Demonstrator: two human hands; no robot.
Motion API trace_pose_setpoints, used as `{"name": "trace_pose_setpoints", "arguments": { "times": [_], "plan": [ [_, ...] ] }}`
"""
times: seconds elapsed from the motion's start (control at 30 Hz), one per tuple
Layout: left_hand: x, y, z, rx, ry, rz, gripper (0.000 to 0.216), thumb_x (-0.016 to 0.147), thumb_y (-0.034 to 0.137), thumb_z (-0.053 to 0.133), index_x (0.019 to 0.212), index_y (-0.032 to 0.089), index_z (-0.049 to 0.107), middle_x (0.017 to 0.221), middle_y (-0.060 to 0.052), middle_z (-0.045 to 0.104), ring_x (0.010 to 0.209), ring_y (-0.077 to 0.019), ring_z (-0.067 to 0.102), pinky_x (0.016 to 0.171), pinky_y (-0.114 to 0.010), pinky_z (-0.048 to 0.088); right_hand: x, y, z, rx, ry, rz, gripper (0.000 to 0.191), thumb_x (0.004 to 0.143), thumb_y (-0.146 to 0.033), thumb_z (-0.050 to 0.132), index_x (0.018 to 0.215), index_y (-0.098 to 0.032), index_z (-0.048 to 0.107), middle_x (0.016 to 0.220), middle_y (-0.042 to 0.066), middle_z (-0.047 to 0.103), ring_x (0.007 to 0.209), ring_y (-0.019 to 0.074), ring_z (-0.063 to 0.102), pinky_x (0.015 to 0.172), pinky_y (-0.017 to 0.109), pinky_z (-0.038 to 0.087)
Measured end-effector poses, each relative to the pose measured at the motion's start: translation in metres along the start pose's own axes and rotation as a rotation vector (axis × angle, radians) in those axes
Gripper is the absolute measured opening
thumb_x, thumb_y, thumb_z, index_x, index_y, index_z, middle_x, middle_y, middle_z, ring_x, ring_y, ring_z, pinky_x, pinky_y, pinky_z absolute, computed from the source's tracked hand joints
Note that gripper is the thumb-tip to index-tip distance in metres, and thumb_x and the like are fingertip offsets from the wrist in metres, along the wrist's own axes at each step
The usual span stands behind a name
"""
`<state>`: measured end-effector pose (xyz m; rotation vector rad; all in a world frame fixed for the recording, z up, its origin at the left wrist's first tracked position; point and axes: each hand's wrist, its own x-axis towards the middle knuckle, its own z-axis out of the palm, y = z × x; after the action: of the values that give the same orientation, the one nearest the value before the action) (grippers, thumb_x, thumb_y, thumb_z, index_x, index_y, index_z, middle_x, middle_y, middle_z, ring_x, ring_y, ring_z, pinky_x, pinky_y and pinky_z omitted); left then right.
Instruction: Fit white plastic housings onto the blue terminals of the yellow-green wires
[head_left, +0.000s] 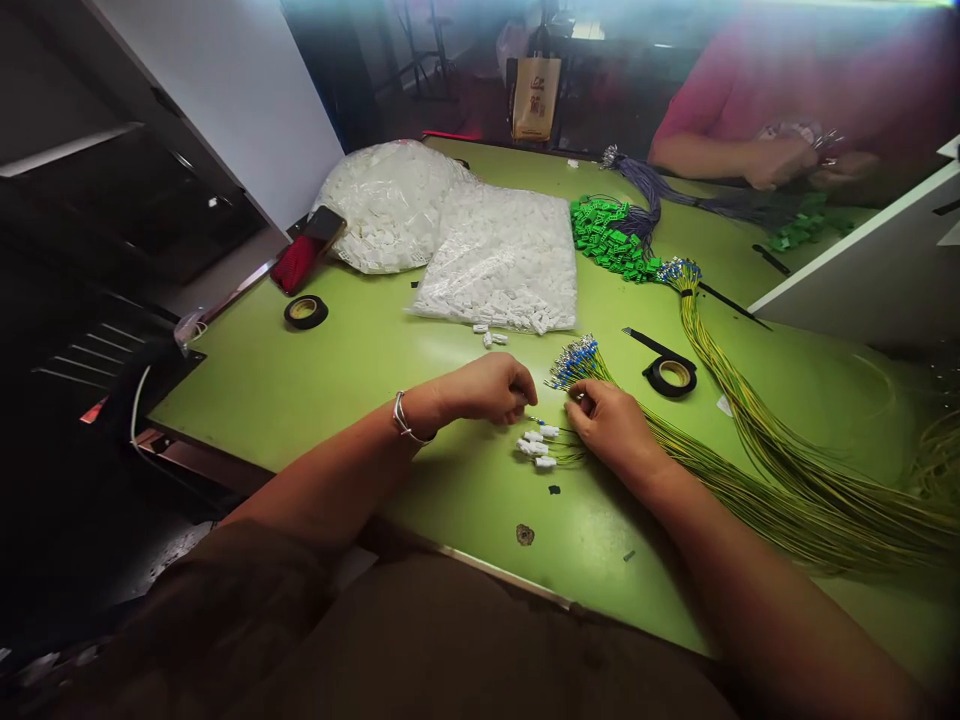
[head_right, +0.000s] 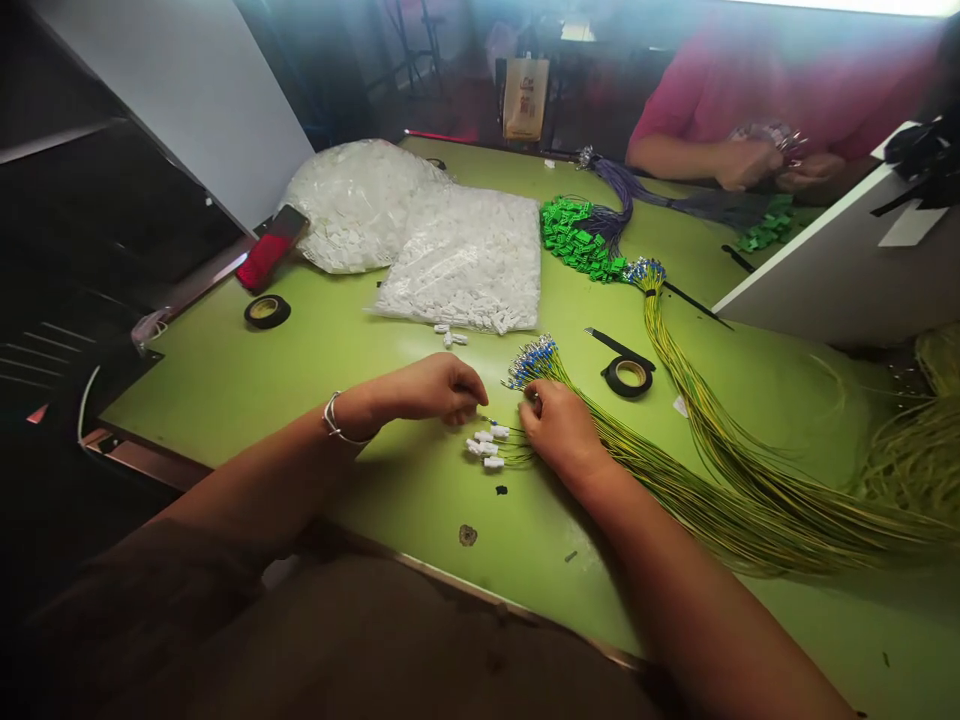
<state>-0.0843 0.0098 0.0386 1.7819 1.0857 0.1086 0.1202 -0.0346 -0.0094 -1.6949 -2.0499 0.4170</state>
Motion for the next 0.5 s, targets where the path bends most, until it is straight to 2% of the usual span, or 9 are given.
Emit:
{"name": "trace_pose_setpoints", "arguments": {
  "times": [0.13, 0.27, 0.37, 0.5],
  "plan": [
    [0.004, -0.001, 0.003, 0.239, 0.123, 0.079, 0.026, 0.069, 0.020, 0.059, 0.092, 0.014, 0.070, 0.060, -0.001, 0.064, 0.051, -0.0118, 0.054, 0.054, -0.023, 0.040, -0.001, -0.003, -0.001, -0.039, -0.022, 0.000, 0.015, 0.077, -0.022, 0.052, 0.085, -0.016, 0.062, 0.066, 0.003, 0.057, 0.066, 0.0168, 0.050, 0.063, 0.027, 0.037],
    [0.008, 0.000, 0.016, 0.469, 0.179, 0.175, 0.019, 0.068, 0.017, 0.059, 0.083, 0.017, 0.071, 0.069, -0.002, 0.065, 0.061, -0.0133, 0.054, 0.061, -0.024, 0.039, -0.002, -0.001, -0.001, -0.016, -0.018, -0.023, 0.015, 0.077, -0.020, 0.051, 0.087, -0.016, 0.062, 0.066, 0.002, 0.056, 0.067, 0.0169, 0.051, 0.064, 0.027, 0.037],
    [0.011, -0.004, 0.025, 0.546, 0.187, 0.206, 0.017, 0.072, 0.014, 0.052, 0.077, 0.017, 0.069, 0.073, -0.004, 0.065, 0.067, -0.0153, 0.055, 0.064, -0.025, 0.040, -0.002, -0.001, -0.001, -0.010, -0.013, -0.024, 0.016, 0.077, -0.021, 0.049, 0.087, -0.016, 0.062, 0.066, 0.002, 0.056, 0.067, 0.0167, 0.051, 0.064, 0.027, 0.037],
    [0.016, -0.013, 0.032, 0.600, 0.246, 0.275, 0.018, 0.080, 0.018, 0.046, 0.081, 0.016, 0.064, 0.081, -0.007, 0.062, 0.073, -0.0170, 0.055, 0.068, -0.027, 0.041, -0.003, -0.003, -0.003, -0.013, -0.057, 0.021, 0.018, 0.075, -0.026, 0.054, 0.089, -0.016, 0.061, 0.064, 0.001, 0.056, 0.064, 0.0165, 0.050, 0.061, 0.027, 0.036]
  ]
}}
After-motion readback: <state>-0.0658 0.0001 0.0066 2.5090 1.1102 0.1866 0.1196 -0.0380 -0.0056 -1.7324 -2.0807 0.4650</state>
